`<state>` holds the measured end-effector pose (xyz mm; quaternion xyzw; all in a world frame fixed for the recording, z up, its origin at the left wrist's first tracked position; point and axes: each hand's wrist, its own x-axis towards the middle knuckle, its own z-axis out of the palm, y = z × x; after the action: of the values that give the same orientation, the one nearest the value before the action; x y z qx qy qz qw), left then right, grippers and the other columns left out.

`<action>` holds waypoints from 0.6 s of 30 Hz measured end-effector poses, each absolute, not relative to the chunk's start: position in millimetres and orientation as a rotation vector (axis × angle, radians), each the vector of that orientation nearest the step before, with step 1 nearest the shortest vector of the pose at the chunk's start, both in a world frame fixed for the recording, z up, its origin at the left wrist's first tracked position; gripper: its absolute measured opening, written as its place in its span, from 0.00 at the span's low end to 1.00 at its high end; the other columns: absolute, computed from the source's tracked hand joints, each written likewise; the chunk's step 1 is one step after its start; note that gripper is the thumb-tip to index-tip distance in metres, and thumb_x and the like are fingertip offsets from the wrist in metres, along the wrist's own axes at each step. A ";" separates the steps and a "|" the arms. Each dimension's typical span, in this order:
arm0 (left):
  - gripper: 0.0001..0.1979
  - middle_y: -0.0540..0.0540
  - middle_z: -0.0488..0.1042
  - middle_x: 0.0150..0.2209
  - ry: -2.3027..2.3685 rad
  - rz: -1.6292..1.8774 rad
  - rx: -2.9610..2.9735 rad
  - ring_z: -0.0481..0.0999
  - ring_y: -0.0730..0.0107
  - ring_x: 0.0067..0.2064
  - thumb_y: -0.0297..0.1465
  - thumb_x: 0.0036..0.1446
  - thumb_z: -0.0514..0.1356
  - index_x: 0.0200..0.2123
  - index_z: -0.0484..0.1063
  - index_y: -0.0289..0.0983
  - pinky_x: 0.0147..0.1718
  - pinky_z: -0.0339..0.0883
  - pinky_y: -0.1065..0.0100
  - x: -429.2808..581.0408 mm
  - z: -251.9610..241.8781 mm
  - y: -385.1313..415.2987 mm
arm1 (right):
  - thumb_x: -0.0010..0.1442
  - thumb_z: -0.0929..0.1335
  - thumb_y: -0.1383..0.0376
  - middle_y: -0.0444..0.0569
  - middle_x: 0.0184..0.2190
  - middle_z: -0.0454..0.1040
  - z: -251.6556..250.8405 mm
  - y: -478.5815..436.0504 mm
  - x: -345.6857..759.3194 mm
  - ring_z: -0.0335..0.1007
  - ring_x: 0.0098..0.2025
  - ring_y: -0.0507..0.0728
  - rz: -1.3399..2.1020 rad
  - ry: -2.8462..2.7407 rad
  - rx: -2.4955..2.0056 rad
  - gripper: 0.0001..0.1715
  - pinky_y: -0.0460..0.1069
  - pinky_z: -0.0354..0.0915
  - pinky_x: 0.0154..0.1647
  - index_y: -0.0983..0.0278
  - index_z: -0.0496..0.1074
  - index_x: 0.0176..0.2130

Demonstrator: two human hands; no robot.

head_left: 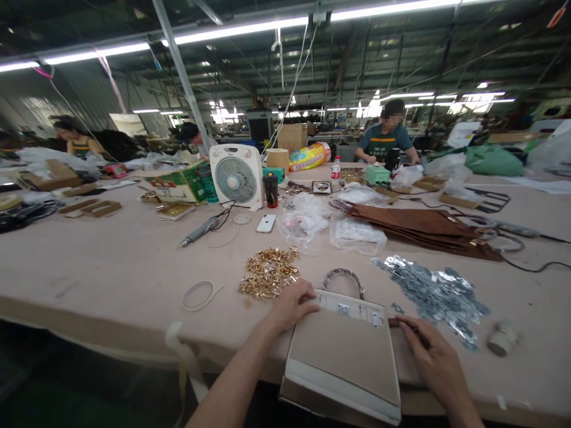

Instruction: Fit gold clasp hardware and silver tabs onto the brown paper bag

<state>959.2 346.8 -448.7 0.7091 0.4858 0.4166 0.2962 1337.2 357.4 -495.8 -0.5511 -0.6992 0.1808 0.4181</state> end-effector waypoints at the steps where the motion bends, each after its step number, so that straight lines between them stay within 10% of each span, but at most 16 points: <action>1: 0.08 0.45 0.77 0.44 1.299 1.099 1.902 0.74 0.64 0.43 0.33 0.57 0.71 0.39 0.78 0.39 0.45 0.68 0.65 959.5 -448.2 346.1 | 0.67 0.66 0.46 0.48 0.50 0.81 -495.8 357.4 1337.0 0.75 0.55 0.64 0.456 -1.752 -1.385 0.21 0.56 0.68 0.57 0.54 0.80 0.47; 8: 0.04 0.46 0.76 0.42 1.318 1.090 1.926 0.75 0.63 0.45 0.29 0.59 0.68 0.36 0.76 0.39 0.48 0.66 0.64 961.1 -444.3 345.2 | 0.65 0.67 0.44 0.49 0.50 0.81 -486.5 354.0 1334.1 0.75 0.55 0.65 0.505 -1.680 -1.416 0.23 0.56 0.67 0.58 0.56 0.81 0.46; 18: 0.06 0.47 0.76 0.40 1.362 1.137 1.934 0.75 0.64 0.44 0.29 0.58 0.69 0.33 0.74 0.39 0.46 0.66 0.66 961.7 -450.0 345.5 | 0.57 0.71 0.38 0.46 0.28 0.77 -464.0 342.4 1321.3 0.74 0.32 0.60 0.657 -1.392 -1.610 0.35 0.50 0.69 0.35 0.61 0.80 0.48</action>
<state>961.7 345.5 -450.0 0.7125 0.5017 0.4186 0.2556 1321.3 342.4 -464.0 -0.6485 -0.5607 0.2646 0.4416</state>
